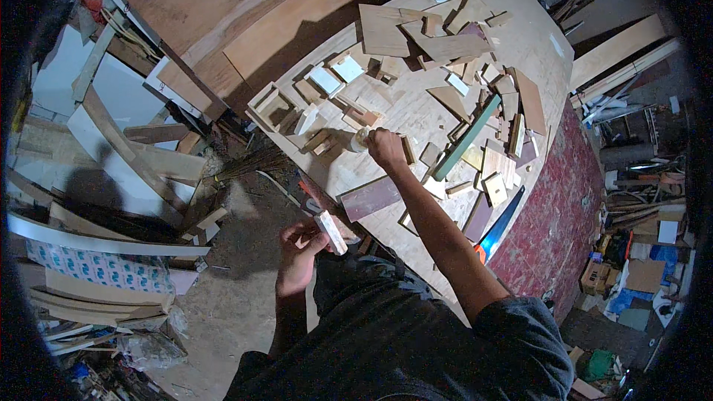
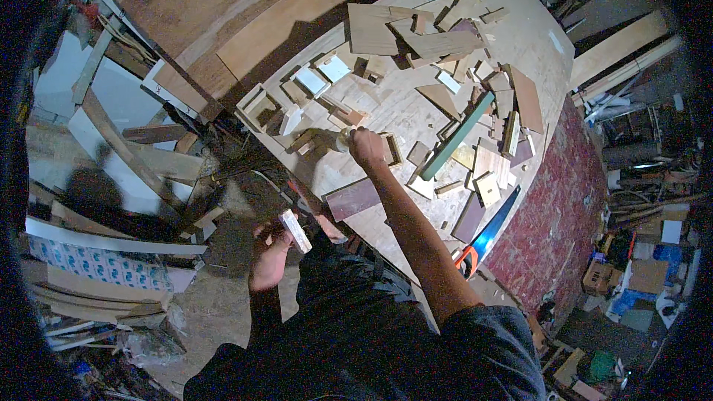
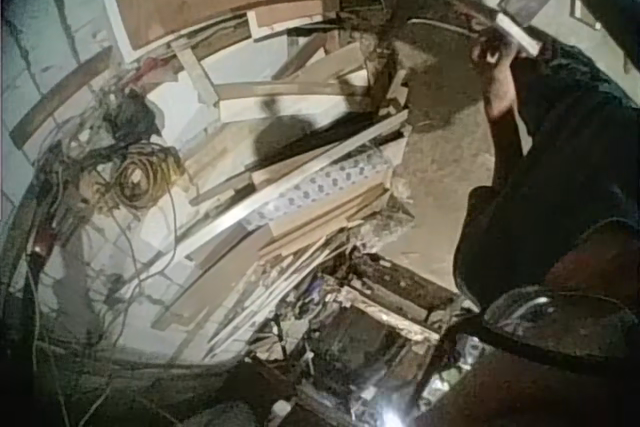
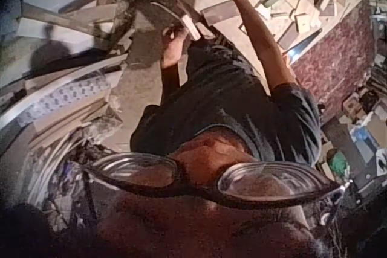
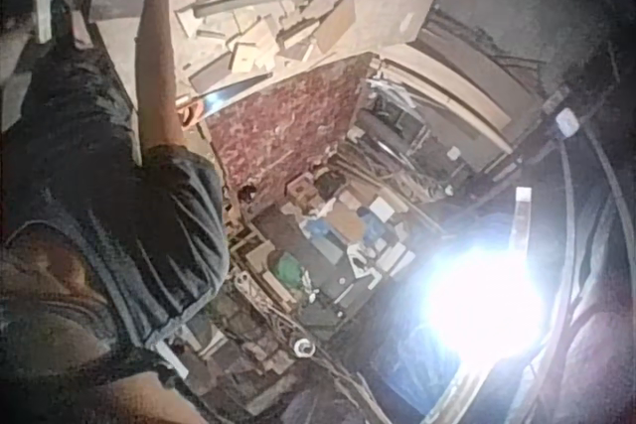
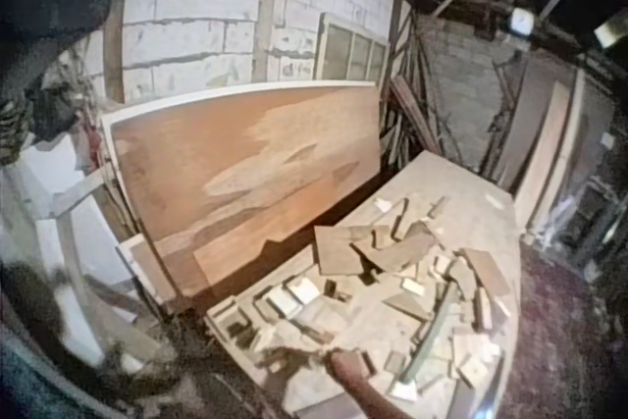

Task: Assembling small wooden pieces using glue, sandpaper, and a hand saw.

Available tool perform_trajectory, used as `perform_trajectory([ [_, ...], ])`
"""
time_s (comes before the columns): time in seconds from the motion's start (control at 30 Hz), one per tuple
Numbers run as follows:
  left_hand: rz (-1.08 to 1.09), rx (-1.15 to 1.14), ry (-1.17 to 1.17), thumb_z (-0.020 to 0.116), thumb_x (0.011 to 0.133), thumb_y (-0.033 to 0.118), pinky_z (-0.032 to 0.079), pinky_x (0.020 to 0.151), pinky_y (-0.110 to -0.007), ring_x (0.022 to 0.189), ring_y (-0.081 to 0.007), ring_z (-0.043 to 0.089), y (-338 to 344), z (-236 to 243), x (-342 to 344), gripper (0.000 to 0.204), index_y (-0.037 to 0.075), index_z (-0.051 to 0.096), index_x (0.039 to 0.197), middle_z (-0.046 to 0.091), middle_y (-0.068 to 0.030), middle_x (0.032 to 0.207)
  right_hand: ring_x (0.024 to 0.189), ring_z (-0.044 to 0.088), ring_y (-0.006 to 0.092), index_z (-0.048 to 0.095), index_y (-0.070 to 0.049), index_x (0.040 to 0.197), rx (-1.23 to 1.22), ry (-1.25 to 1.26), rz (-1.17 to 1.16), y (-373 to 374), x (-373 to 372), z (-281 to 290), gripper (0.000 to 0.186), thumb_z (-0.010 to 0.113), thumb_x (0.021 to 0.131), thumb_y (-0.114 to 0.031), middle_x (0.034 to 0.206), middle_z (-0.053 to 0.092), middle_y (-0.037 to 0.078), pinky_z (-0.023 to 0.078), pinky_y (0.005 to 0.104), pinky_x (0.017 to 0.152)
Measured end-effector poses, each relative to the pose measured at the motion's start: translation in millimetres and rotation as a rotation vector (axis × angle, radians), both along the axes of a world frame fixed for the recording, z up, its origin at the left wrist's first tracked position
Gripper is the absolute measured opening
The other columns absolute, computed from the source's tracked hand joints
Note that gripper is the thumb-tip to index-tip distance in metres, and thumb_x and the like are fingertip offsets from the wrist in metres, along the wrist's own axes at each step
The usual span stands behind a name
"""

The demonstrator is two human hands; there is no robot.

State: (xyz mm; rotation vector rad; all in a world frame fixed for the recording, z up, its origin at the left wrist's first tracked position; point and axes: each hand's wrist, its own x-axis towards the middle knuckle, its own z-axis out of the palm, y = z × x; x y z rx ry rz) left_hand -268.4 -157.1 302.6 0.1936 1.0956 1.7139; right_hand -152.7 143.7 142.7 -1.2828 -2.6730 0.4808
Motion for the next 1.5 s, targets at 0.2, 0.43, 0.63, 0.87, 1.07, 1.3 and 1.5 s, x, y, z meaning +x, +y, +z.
perform_trajectory([
  [0.2,0.03,0.047,0.05,0.074,0.084,0.008,0.052,0.066,-0.031,0.074,-0.0164,0.064,-4,-3,3,0.022,-0.001,0.067,0.102,0.069,-0.0075,0.088,0.074,0.068,0.0389,0.071,-0.001,0.078,-0.118,-0.056,-0.173,3,-4,-4,0.031,0.07,0.081,-0.033,0.078,0.068,0.023,0.054,0.0468,0.065],
  [0.43,0.023,-0.033,0.063,0.07,0.087,0.003,0.052,0.068,-0.031,0.076,-0.017,0.063,-7,9,7,0.018,-0.003,0.066,0.104,0.07,-0.0098,0.095,0.061,0.068,0.0332,0.074,-0.001,0.081,-0.177,0.151,-0.4,18,26,-24,0.032,0.074,0.08,-0.033,0.067,0.068,0.019,0.051,0.0412,0.058],
  [0.63,0.043,-0.013,0.068,0.07,0.087,0.004,0.051,0.07,-0.029,0.076,-0.0151,0.064,-3,18,7,0.016,-0.002,0.066,0.102,0.069,-0.0082,0.092,0.047,0.056,0.0123,0.074,0.0,0.075,-0.473,0.42,-0.514,7,37,1,0.031,0.075,0.083,-0.03,0.053,0.062,0.006,0.046,0.0299,0.05],
  [0.87,-0.071,0.023,0.093,0.072,0.087,0.007,0.051,0.069,-0.027,0.075,-0.0129,0.063,6,24,5,0.015,0.001,0.066,0.099,0.068,-0.0051,0.088,0.048,0.056,0.0094,0.074,0.003,0.08,-0.408,0.553,-0.602,2,68,9,0.031,0.075,0.086,-0.028,0.059,0.063,0.005,0.043,0.0266,0.045],
  [1.07,-0.056,0.024,0.146,0.072,0.088,0.008,0.051,0.068,-0.027,0.072,-0.0109,0.063,19,21,18,0.012,0.001,0.066,0.096,0.068,-0.0038,0.088,0.048,0.052,0.0097,0.066,0.001,0.072,-0.633,0.981,-0.647,-33,101,79,0.031,0.072,0.089,-0.024,0.061,0.058,0.002,0.041,0.0253,0.044],
  [1.3,-0.184,0.11,0.08,0.071,0.088,0.01,0.057,0.071,-0.031,0.08,-0.0134,0.067,52,46,39,0.019,0.0,0.067,0.103,0.069,-0.0049,0.091,0.055,0.059,0.0147,0.068,0.006,0.086,-0.624,1.332,-0.391,-105,143,210,0.017,0.071,0.088,-0.01,0.071,0.064,0.011,0.049,0.0279,0.047],
  [1.5,-0.435,0.197,-0.201,0.068,0.09,0.015,0.054,0.085,-0.038,0.098,-0.0231,0.066,67,75,52,0.031,0.0,0.063,0.116,0.068,-0.0107,0.107,0.061,0.065,0.0187,0.069,0.006,0.093,-0.454,1.398,-0.274,-143,172,264,0.011,0.072,0.083,0.002,0.081,0.068,0.016,0.055,0.0296,0.05],
])
